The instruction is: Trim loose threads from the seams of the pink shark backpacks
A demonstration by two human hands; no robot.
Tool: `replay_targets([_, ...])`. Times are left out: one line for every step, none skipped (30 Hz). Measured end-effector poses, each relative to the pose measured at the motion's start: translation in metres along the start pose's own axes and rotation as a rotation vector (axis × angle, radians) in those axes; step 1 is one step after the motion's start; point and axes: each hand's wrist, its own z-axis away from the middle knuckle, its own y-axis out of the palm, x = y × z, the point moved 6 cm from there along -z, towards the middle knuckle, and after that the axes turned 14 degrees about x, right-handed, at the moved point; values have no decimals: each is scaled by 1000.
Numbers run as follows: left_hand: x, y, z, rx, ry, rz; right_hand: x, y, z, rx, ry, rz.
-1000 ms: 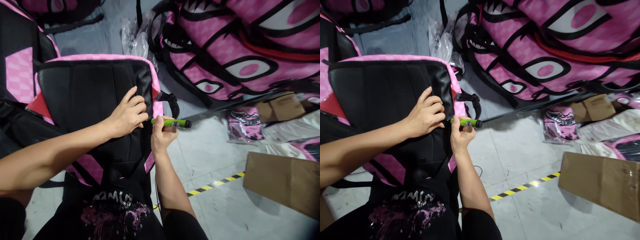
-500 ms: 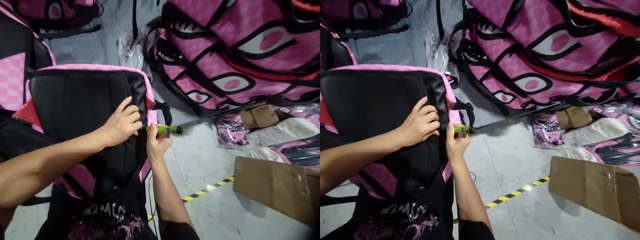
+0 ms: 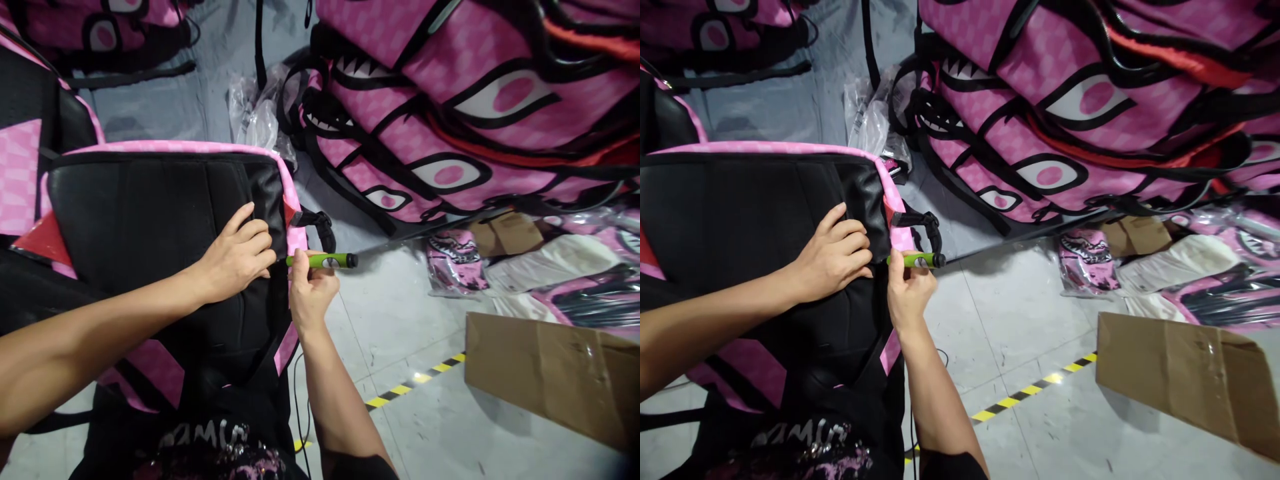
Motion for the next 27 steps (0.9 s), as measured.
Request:
replay_targets([0, -1, 0, -11, 2, -2, 0, 0, 0, 5, 6, 4])
replay_targets([0, -1, 0, -18, 5, -4, 0, 1, -1, 10, 10, 16])
replay_targets([0, -1, 0, -19, 7, -6, 1, 0, -1, 7, 14, 27])
replay_targets([0, -1, 0, -15, 5, -8, 1, -1, -1, -5, 18, 32])
replay_targets([0, -1, 0, -14, 4, -9, 1, -2, -2, -10, 21, 24])
replay_targets([0, -1, 0, -7, 2, -11, 1, -2, -2, -1, 21, 7])
replay_targets([0, 0, 0, 1, 0, -13, 0, -1, -3, 21, 20, -14])
replay_targets([0, 0, 0, 6, 0, -15, 0, -1, -3, 43, 19, -30])
replay_targets([0, 1, 0, 7, 1, -18, 0, -1, -3, 53, 20, -34])
replay_targets([0, 1, 0, 6, 0, -19, 0, -2, -3, 47, 25, -29])
replay_targets([1, 1, 0, 2, 1, -18, 0, -3, -3, 37, 30, -26])
replay_targets([1, 1, 0, -3, 0, -17, 1, -4, -3, 36, 36, -31])
replay_targets([0, 2, 1, -8, 3, -14, 2, -3, -3, 49, 41, -43])
replay_targets([0, 2, 1, -7, 4, -13, 3, -3, -3, 67, 44, -56])
replay_targets([0, 2, 1, -12, 6, -12, 4, -3, -3, 76, 46, -59])
replay_targets([0, 2, 1, -24, 10, -13, 6, -4, -3, 70, 49, -53])
replay_targets([-1, 2, 1, -30, 12, -11, 7, -6, -3, 53, 55, -45])
replay_targets([-1, 2, 1, -39, 12, -8, 8, -7, -3, 41, 63, -46])
replay_targets([-1, 1, 2, -48, 13, -4, 9, -8, -3, 47, 70, -60])
replay_targets([-1, 2, 2, -52, 12, -1, 8, -7, -4, 63, 77, -81])
replay_targets([-1, 2, 2, -51, 12, 0, 8, -6, -4, 76, 80, -94])
replay_targets([-1, 2, 2, -46, 10, -1, 7, -5, -4, 79, 77, -90])
replay_targets([-1, 3, 2, -41, 8, -4, 7, -5, -3, 73, 69, -74])
replay_targets([-1, 3, 2, -35, 6, -4, 7, -4, -2, 71, 58, -55])
replay_targets([-1, 4, 2, -28, 4, -1, 7, -4, -2, 79, 50, -41])
replay_targets([-1, 3, 1, -23, 3, 8, 7, -3, -2, 101, 41, -32])
replay_targets([-1, 3, 1, -18, 2, 21, 9, -4, -2, 125, 30, -33])
